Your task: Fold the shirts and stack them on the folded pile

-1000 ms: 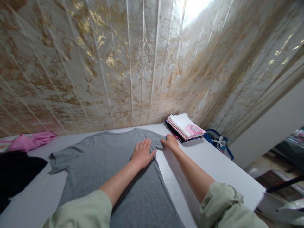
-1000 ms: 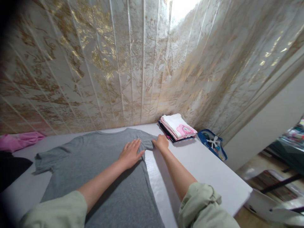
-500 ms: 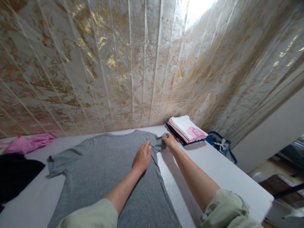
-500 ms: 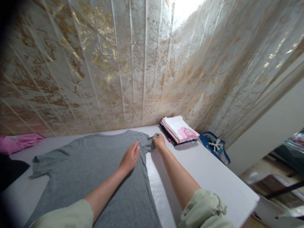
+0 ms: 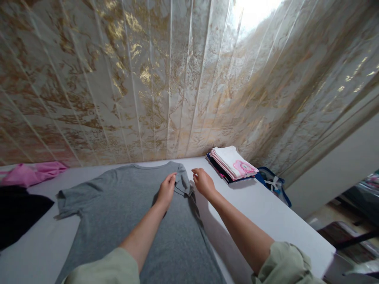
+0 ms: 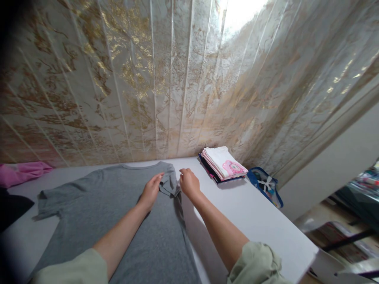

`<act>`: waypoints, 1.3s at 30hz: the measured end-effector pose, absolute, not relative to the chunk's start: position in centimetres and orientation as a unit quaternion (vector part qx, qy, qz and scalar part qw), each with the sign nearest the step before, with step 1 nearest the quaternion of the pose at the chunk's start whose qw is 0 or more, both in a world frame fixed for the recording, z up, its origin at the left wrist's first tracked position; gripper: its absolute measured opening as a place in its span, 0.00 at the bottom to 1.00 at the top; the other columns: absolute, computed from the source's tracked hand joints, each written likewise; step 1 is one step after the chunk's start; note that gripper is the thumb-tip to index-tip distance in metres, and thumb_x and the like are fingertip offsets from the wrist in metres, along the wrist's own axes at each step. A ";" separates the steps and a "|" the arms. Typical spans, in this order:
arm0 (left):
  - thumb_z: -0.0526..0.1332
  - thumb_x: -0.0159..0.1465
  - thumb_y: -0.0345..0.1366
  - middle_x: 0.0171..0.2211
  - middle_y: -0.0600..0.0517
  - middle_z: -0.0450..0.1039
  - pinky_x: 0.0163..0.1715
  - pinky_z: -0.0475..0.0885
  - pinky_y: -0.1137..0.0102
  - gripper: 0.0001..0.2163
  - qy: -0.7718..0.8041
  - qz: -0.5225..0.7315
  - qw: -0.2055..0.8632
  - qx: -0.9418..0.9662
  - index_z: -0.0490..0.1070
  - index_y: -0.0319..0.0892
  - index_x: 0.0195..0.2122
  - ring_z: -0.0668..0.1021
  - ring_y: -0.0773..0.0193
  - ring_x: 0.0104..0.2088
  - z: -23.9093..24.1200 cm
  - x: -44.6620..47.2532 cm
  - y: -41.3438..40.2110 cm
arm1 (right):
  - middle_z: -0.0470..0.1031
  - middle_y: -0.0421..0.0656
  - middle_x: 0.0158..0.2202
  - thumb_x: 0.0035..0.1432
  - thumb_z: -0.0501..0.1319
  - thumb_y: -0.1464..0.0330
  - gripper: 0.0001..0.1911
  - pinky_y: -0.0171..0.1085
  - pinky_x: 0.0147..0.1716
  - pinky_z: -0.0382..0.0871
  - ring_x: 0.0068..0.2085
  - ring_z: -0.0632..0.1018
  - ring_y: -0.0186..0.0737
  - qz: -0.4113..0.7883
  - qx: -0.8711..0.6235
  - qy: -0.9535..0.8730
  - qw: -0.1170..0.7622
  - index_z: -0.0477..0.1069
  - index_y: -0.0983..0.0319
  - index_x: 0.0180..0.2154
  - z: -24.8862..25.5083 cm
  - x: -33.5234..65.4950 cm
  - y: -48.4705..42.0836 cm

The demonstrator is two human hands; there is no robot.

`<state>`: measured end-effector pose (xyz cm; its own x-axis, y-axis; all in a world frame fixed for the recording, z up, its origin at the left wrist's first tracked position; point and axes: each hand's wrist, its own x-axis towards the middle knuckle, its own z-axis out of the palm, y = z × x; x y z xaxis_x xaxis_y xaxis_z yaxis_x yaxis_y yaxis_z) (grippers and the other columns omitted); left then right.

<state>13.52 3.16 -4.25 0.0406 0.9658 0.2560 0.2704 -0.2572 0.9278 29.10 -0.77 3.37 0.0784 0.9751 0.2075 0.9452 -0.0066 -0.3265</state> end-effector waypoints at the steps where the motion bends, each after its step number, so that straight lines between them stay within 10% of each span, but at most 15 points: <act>1: 0.49 0.68 0.38 0.54 0.47 0.74 0.55 0.68 0.64 0.17 0.494 0.485 0.361 0.625 0.71 0.42 0.52 0.74 0.62 0.56 -4.2 13.6 3.2 | 0.73 0.47 0.49 0.65 0.51 0.73 0.18 0.33 0.45 0.65 0.49 0.75 0.40 0.042 -0.701 -0.685 0.194 0.71 0.60 0.52 3.3 29.5 -0.6; 8: 0.49 0.57 0.23 0.55 0.49 0.73 0.58 0.66 0.63 0.19 0.527 0.475 0.352 0.610 0.77 0.43 0.43 0.74 0.63 0.55 -4.1 13.6 3.0 | 0.74 0.44 0.44 0.59 0.53 0.78 0.19 0.33 0.45 0.64 0.46 0.75 0.39 0.069 -0.626 -0.763 0.147 0.77 0.57 0.44 2.1 29.3 -2.2; 19: 0.50 0.57 0.24 0.50 0.46 0.73 0.60 0.65 0.63 0.17 0.539 0.486 0.271 0.632 0.75 0.43 0.40 0.73 0.59 0.55 -3.2 13.4 1.9 | 0.65 0.48 0.58 0.53 0.64 0.65 0.30 0.46 0.57 0.57 0.58 0.65 0.48 0.009 -0.541 -0.823 0.170 0.63 0.58 0.58 1.1 27.5 -3.7; 26: 0.51 0.63 0.33 0.42 0.46 0.75 0.46 0.75 0.64 0.09 0.529 0.503 0.300 0.614 0.69 0.42 0.40 0.79 0.61 0.41 -2.6 13.4 2.1 | 0.73 0.49 0.43 0.57 0.59 0.65 0.12 0.43 0.47 0.63 0.47 0.72 0.48 -0.027 -0.632 -0.759 0.155 0.70 0.60 0.43 0.4 24.7 -1.8; 31: 0.48 0.67 0.35 0.52 0.43 0.71 0.52 0.71 0.67 0.16 0.480 0.541 0.251 0.643 0.64 0.40 0.53 0.76 0.62 0.51 -1.4 13.6 1.4 | 0.76 0.42 0.33 0.55 0.56 0.70 0.06 0.34 0.36 0.66 0.37 0.75 0.40 0.136 -0.746 -0.573 0.310 0.70 0.61 0.33 0.9 29.2 2.1; 39: 0.51 0.66 0.46 0.65 0.43 0.58 0.63 0.50 0.49 0.24 0.543 0.183 0.099 0.814 0.62 0.43 0.62 0.59 0.48 0.65 -2.4 14.2 -0.6 | 0.77 0.45 0.31 0.55 0.55 0.69 0.18 0.33 0.26 0.68 0.26 0.76 0.37 0.183 -0.807 -0.479 0.292 0.69 0.68 0.47 -0.6 37.4 3.4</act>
